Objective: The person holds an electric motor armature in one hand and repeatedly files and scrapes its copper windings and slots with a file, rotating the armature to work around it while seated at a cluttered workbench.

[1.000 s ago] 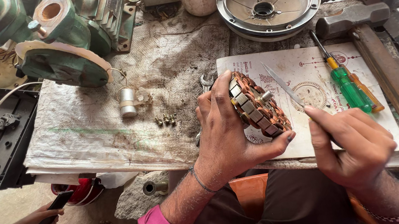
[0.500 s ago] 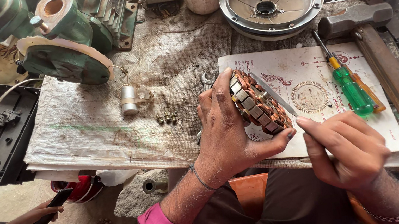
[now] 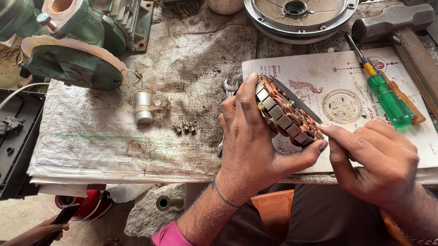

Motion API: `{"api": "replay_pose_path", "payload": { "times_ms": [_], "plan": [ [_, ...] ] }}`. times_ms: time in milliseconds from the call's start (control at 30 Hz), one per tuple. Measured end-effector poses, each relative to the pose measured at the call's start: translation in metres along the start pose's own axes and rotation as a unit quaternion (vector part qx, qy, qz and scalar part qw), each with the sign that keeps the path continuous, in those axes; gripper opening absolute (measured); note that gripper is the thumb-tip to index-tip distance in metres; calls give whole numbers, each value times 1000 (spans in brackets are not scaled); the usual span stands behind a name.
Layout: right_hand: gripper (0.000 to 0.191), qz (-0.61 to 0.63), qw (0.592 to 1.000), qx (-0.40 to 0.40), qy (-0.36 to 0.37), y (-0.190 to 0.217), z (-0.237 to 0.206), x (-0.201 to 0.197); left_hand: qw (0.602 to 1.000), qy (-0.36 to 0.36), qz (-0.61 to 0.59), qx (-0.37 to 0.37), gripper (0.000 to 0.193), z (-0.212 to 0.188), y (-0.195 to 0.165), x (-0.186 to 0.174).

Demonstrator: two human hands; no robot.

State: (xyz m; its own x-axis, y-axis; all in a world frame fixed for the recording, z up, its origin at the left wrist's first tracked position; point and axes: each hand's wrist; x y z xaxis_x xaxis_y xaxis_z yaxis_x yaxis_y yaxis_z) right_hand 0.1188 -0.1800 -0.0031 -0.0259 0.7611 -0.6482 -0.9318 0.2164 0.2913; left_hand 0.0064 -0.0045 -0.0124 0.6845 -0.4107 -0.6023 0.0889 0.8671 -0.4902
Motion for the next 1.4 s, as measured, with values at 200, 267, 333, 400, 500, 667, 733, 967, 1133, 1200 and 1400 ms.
{"api": "replay_pose_path", "payload": {
  "times_ms": [200,267,333,400,500,667,733,967,1133,1200,1400],
  "plan": [
    [27,-9,999,0,-36,1,-3,0,999,-32,10,15,131,1,-3,-3],
    [27,-6,1000,12,-27,-1,-5,0,999,-34,11,21,128,2,-3,-5],
    [29,-3,1000,19,-10,-2,-6,1,999,-31,14,23,127,2,-4,-7],
    [32,-1,1000,20,14,-4,-6,3,999,-23,17,23,127,3,-6,-8],
    [30,-1,999,23,25,-5,-5,5,1000,-17,18,10,128,4,-6,-8],
    [29,-4,1000,4,-13,-3,-5,1,999,-27,22,8,131,5,-5,-5],
    [28,-5,1000,-1,-31,-3,-6,-1,999,-29,20,13,131,4,-5,-5],
    [28,-8,1000,23,12,-5,-8,3,1000,-11,-21,-1,132,4,-4,-9],
    [28,-6,1000,16,-20,-4,-7,0,1000,12,-25,-13,134,4,-3,-10],
    [28,-13,1000,24,-4,-4,-7,1,1000,7,-21,-11,133,3,-4,-10],
    [26,-8,1000,8,-26,-6,-9,1,1000,8,-19,-11,135,4,-3,-7]
  ]
}}
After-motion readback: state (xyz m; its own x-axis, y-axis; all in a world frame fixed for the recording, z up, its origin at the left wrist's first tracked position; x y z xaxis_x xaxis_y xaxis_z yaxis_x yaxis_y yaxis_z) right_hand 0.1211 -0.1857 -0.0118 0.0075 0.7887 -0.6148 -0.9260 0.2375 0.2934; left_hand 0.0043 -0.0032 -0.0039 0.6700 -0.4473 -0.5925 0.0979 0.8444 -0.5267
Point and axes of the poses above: each hand's wrist, its own z-axis towards the middle knuckle, its own x-axis out of the palm, y = z × x, and after that the axes turned 8 degrees about x, right-handed
